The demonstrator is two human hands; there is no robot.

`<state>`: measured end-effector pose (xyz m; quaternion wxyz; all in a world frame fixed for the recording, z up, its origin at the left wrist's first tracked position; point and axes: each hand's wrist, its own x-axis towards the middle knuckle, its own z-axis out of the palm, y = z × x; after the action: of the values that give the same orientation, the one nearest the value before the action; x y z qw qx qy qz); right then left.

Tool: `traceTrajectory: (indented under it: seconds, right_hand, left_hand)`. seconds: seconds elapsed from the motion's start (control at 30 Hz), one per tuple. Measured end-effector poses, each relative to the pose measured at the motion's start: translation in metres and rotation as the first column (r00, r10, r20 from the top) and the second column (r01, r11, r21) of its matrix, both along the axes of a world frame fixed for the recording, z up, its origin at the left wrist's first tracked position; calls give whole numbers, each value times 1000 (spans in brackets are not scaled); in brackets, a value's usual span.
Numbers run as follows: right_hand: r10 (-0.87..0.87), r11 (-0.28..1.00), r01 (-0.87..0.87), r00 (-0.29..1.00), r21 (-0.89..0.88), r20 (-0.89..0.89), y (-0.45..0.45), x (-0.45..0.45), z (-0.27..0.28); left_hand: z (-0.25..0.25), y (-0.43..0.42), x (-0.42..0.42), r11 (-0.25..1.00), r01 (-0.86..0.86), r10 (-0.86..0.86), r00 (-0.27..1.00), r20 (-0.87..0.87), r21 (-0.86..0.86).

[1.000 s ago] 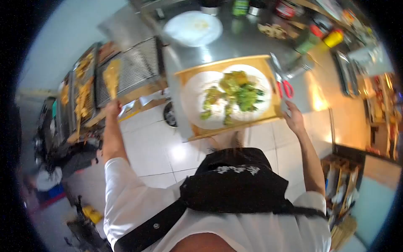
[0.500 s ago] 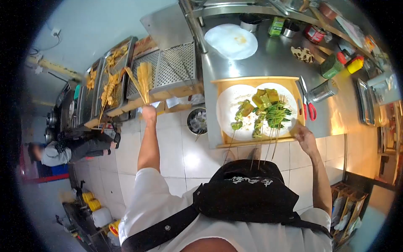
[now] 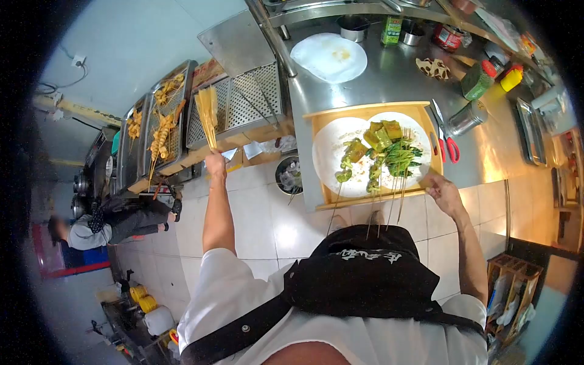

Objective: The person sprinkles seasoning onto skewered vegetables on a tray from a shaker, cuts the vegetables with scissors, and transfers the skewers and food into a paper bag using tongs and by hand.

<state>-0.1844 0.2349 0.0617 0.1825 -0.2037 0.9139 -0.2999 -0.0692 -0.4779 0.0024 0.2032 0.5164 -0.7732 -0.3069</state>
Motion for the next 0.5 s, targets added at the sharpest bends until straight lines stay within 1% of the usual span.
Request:
traceTrajectory:
  seconds: [0.03,0.07,0.1,0.13,0.17,0.23,0.27,0.37,0.4,0.43,0.47,0.5]
  right_hand:
    - [13,1000,-13,1000,12,-28,0,2,6]
    - [25,999,-23,998,26,-57,-1,2,10]
    - [13,1000,-13,1000,9,-23,1,1,4]
    - [8,1000,-8,1000,-3,16,10,-2,-13]
    - [3,1000,-3,999,-14,47,17,-8,-22]
    - [9,999,-11,999,39,35,18,-11,-20]
    - [15,998,-17,999,59,36,15,-10,-20]
    - [54,997,-51,997,61,-46,7,-7,-10]
    - [60,995,-57,997,83,-40,5,-6,-4]
    - [65,993,-61,997,105,-35,1,-6,3]
    - [68,990,-64,997,125,-28,-2,-7,5]
    - [60,995,-60,998,85,4,0,-9,-2]
  left_hand:
    - [5,4,4,1000,-2,4,997,-76,22]
    - [-20,-13,3,1000,-10,10,1000,-20,22]
    - [-70,-46,-1,1000,-15,14,999,36,23]
    - [-100,-60,5,999,-26,23,995,98,29]
    - [-89,-50,11,997,0,-4,999,53,71]
    - [-28,-18,14,988,65,-59,997,-46,143]
    - [-7,-12,16,935,20,-43,997,58,354]
    - [3,-3,23,968,-10,-20,993,117,251]
    - [1,2,26,995,13,-25,991,130,97]
    - [-2,7,31,997,39,-31,989,143,-59]
    - [-3,11,32,974,68,-35,987,157,-214]
    - [-6,12,33,975,95,-57,981,184,-201]
